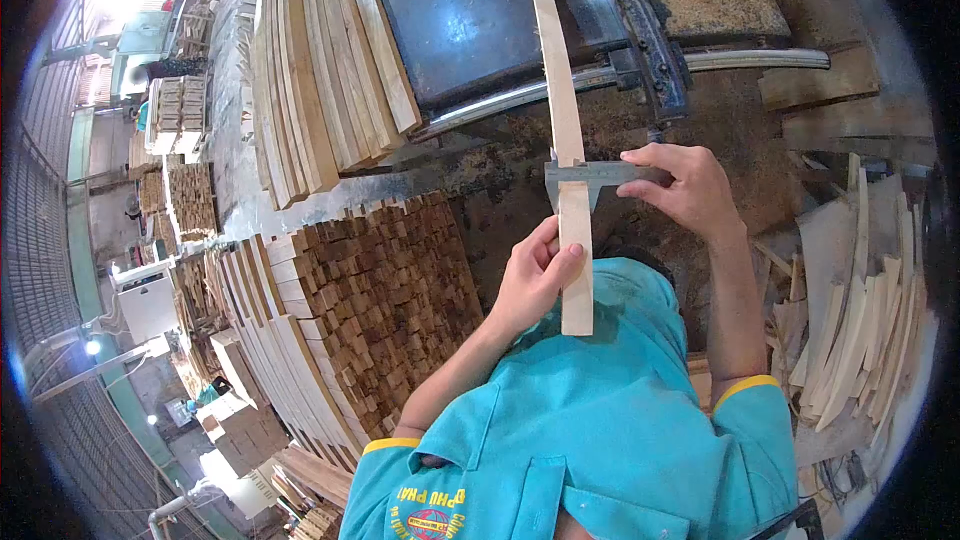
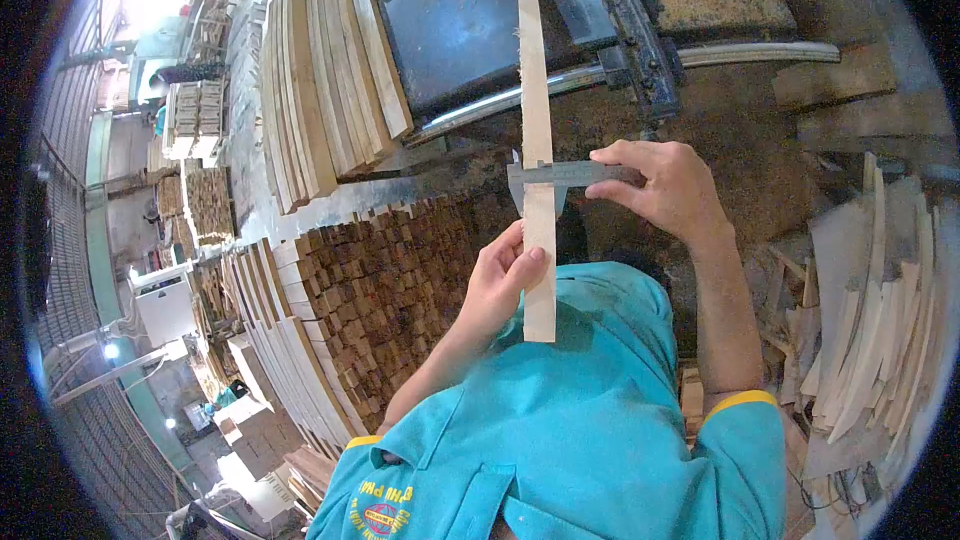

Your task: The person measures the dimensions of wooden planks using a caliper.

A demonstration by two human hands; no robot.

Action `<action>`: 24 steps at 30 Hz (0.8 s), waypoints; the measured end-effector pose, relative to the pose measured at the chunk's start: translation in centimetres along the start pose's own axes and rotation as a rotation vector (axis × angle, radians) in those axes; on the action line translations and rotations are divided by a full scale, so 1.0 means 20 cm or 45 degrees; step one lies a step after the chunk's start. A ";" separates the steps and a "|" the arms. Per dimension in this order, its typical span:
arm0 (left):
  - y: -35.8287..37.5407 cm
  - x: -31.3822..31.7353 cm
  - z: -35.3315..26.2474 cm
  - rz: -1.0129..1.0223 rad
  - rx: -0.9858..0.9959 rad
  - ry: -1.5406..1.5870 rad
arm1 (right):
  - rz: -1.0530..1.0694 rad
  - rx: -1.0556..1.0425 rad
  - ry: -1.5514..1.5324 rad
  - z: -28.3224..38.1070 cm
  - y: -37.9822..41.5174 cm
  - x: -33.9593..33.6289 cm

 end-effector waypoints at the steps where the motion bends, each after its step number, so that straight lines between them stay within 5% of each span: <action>1: 0.00 0.00 0.01 -0.005 0.005 -0.003 | 0.017 0.015 0.019 0.00 0.00 0.00; 24: 0.00 0.01 0.02 -0.024 0.018 0.005 | 0.021 0.010 0.095 0.01 -0.01 -0.01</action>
Point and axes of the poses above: each hand's wrist, its own y-axis away from the middle knuckle, its own x-axis out of the palm, z = x × y, the point moved 4 cm from there along -y, towards the middle knuckle, and after that the axes turned 12 degrees about x, right-handed, at the moved point
